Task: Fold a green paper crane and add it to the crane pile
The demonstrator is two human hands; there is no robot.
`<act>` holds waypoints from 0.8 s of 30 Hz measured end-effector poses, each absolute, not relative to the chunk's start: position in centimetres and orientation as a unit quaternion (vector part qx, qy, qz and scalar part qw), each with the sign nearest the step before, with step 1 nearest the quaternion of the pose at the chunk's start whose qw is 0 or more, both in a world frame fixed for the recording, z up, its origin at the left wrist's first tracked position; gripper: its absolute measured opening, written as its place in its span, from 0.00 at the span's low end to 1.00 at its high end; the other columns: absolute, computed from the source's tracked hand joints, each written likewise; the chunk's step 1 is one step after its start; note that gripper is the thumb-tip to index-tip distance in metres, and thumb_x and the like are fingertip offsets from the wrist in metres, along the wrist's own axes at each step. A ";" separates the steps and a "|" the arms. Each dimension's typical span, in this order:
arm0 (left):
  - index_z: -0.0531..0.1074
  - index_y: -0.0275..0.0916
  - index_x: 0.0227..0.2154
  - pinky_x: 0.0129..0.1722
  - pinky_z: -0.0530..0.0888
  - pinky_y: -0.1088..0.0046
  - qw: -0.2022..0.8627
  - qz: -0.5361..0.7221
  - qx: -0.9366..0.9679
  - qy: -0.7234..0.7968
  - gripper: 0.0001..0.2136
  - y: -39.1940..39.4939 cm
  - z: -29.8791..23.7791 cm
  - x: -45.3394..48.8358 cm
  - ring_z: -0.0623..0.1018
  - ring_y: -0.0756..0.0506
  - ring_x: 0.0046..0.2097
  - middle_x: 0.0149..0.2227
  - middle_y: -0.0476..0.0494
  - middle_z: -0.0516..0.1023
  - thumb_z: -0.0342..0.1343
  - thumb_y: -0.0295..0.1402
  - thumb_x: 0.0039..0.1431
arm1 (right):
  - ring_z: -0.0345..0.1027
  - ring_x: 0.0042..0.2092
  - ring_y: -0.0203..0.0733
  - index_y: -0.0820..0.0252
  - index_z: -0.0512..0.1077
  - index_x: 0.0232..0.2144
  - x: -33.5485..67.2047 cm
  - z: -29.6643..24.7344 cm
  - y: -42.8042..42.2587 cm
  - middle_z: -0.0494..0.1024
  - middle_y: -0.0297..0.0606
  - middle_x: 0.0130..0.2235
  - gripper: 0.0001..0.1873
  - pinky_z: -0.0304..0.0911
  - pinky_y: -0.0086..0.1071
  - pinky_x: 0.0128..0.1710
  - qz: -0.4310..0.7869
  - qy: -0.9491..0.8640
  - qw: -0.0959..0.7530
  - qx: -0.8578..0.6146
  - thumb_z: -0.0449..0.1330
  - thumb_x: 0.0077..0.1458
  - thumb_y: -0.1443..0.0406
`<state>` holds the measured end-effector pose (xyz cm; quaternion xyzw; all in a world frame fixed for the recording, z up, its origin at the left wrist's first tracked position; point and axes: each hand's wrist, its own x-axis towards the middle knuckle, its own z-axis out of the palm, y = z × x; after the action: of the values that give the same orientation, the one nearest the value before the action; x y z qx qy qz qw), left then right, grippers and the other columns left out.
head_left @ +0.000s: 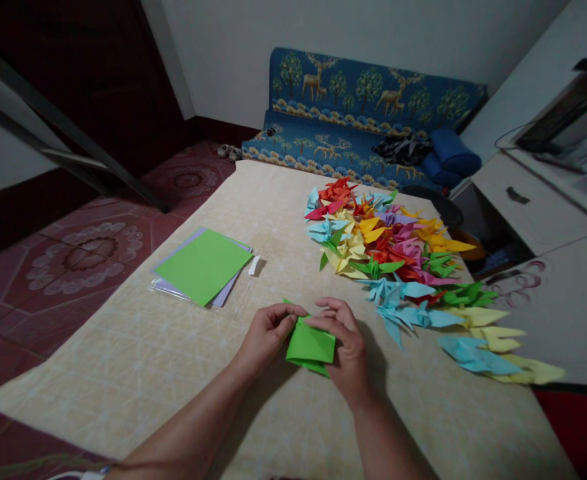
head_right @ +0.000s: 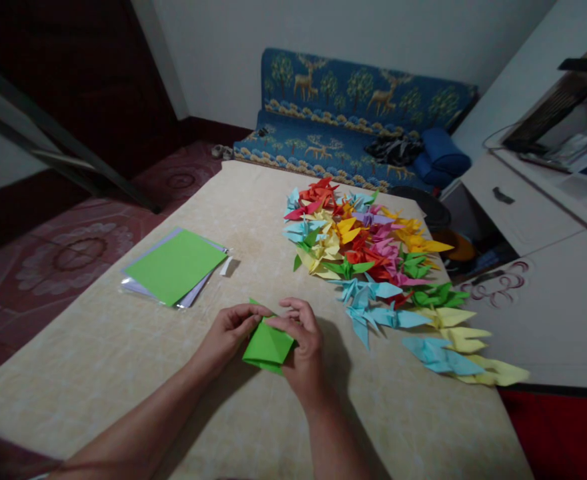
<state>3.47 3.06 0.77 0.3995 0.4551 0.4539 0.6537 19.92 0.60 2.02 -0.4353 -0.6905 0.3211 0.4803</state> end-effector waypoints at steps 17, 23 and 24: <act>0.79 0.32 0.44 0.38 0.70 0.69 0.685 0.395 0.455 0.410 0.20 2.6 1.7 3.4 0.76 0.44 0.36 0.35 0.36 0.81 0.61 0.42 0.55 | 0.72 0.39 0.40 0.52 0.76 0.35 19.5 2.3 0.7 0.76 0.33 0.36 0.19 0.67 0.29 0.37 0.262 -0.665 0.470 -0.517 0.55 0.46 0.77; 0.76 0.32 0.47 0.31 0.70 0.71 0.758 0.386 0.378 0.365 0.24 2.4 1.7 3.2 0.74 0.49 0.28 0.32 0.39 0.79 0.65 0.43 0.50 | 0.71 0.34 0.39 0.49 0.77 0.30 19.7 1.1 1.0 0.75 0.32 0.31 0.14 0.66 0.29 0.33 0.269 -0.634 0.496 -0.529 0.58 0.49 0.74; 0.76 0.32 0.47 0.31 0.70 0.71 0.764 0.384 0.372 0.361 0.25 2.4 1.8 3.2 0.74 0.49 0.28 0.33 0.39 0.79 0.67 0.42 0.48 | 0.71 0.34 0.39 0.49 0.77 0.30 19.7 1.1 1.1 0.75 0.32 0.31 0.15 0.66 0.29 0.33 0.270 -0.629 0.501 -0.529 0.57 0.49 0.74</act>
<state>3.15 2.42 1.75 0.3718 0.3609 0.3844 0.7641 19.69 1.09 1.06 -0.5286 -0.6295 0.2701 0.5014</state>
